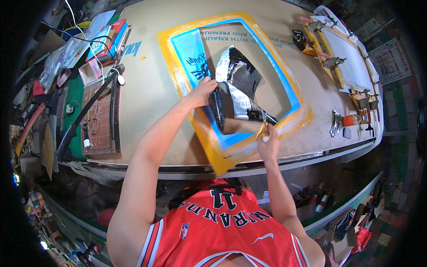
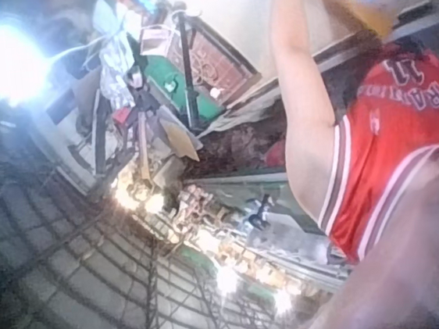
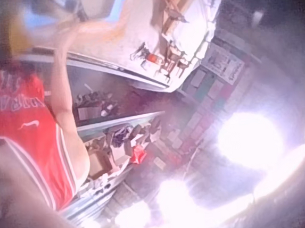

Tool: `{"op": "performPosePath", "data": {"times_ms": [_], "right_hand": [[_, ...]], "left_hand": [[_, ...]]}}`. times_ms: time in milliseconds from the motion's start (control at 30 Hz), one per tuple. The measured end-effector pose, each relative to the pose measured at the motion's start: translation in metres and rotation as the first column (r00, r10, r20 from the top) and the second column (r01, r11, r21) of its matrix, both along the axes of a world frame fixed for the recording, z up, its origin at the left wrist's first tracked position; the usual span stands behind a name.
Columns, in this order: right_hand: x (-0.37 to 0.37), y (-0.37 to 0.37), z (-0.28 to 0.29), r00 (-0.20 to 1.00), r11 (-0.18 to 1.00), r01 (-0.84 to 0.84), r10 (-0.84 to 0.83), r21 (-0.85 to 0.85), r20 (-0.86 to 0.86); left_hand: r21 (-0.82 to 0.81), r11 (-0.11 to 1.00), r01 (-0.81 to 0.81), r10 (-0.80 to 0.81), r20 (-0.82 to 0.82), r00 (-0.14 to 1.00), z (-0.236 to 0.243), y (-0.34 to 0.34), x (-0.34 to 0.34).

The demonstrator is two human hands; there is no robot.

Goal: The person removes clamps and a white cloth from a screen printing frame, then uses scissors to cut and peel off a blue stencil sheet from a second frame. The person works at a cluttered workbench in a workshop environment.

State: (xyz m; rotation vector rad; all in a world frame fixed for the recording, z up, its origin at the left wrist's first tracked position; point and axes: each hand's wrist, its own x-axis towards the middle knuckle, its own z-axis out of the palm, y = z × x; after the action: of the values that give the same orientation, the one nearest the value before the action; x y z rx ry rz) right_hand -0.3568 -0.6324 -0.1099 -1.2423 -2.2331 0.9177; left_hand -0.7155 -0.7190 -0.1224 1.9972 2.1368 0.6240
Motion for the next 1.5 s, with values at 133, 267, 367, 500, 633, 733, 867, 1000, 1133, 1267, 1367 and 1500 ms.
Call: {"op": "performPosePath", "data": {"times_ms": [133,267,367,500,633,733,867,1000,1133,1267,1367,1500], "right_hand": [[0.013,0.091,-0.004,0.997,0.999,0.015,-0.018,-0.041,-0.079],[0.009,0.164,-0.005,0.993,0.993,-0.103,0.098,-0.065,-0.065],[-0.005,0.214,-0.017,0.974,0.98,-0.195,0.19,-0.034,-0.121],[-0.038,0.25,-0.01,0.907,0.895,-0.358,0.266,-0.265,-0.327],[-0.033,0.273,-0.006,0.868,0.82,-0.485,0.407,-0.304,-0.285],[-0.014,0.26,0.02,0.798,0.743,-0.596,0.59,-0.304,-0.121],[0.032,0.242,0.049,0.658,0.692,-0.592,0.711,-0.414,0.248],[0.061,0.222,0.067,0.536,0.627,-0.613,0.777,-0.482,0.33],[0.069,0.213,0.064,0.551,0.625,-0.626,0.778,-0.466,0.303],[0.062,0.217,0.067,0.461,0.582,-0.713,0.809,-0.391,0.365],[0.057,0.224,0.073,0.408,0.544,-0.762,0.825,-0.351,0.393],[0.049,0.226,0.082,0.36,0.526,-0.78,0.82,-0.339,0.445]], "left_hand": [[-0.071,0.995,-0.073,0.069,-0.059,0.996,0.009,0.004,0.034],[-0.11,0.988,-0.11,0.097,-0.112,0.989,0.014,0.002,0.07],[-0.19,0.976,-0.108,0.105,-0.024,0.994,0.024,-0.004,0.101],[-0.133,0.979,-0.151,0.16,0.06,0.985,0.015,-0.014,0.138],[-0.355,0.93,-0.093,0.153,0.146,0.977,0.035,0.001,0.16],[-0.529,0.835,-0.155,0.185,0.005,0.983,0.073,0.015,0.174],[-0.327,0.901,-0.285,0.236,-0.183,0.954,0.099,0.059,0.206],[0.183,0.971,-0.152,0.218,-0.43,0.876,0.063,0.086,0.219],[-0.232,0.968,0.096,-0.176,-0.355,0.918,0.041,0.109,0.213],[-0.174,0.977,0.124,-0.164,-0.238,0.957,0.03,0.118,0.205],[0.083,0.993,0.085,-0.054,-0.321,0.946,0.009,0.112,0.208],[-0.218,0.967,0.133,-0.181,-0.217,0.959,0.016,0.122,0.197]]}}
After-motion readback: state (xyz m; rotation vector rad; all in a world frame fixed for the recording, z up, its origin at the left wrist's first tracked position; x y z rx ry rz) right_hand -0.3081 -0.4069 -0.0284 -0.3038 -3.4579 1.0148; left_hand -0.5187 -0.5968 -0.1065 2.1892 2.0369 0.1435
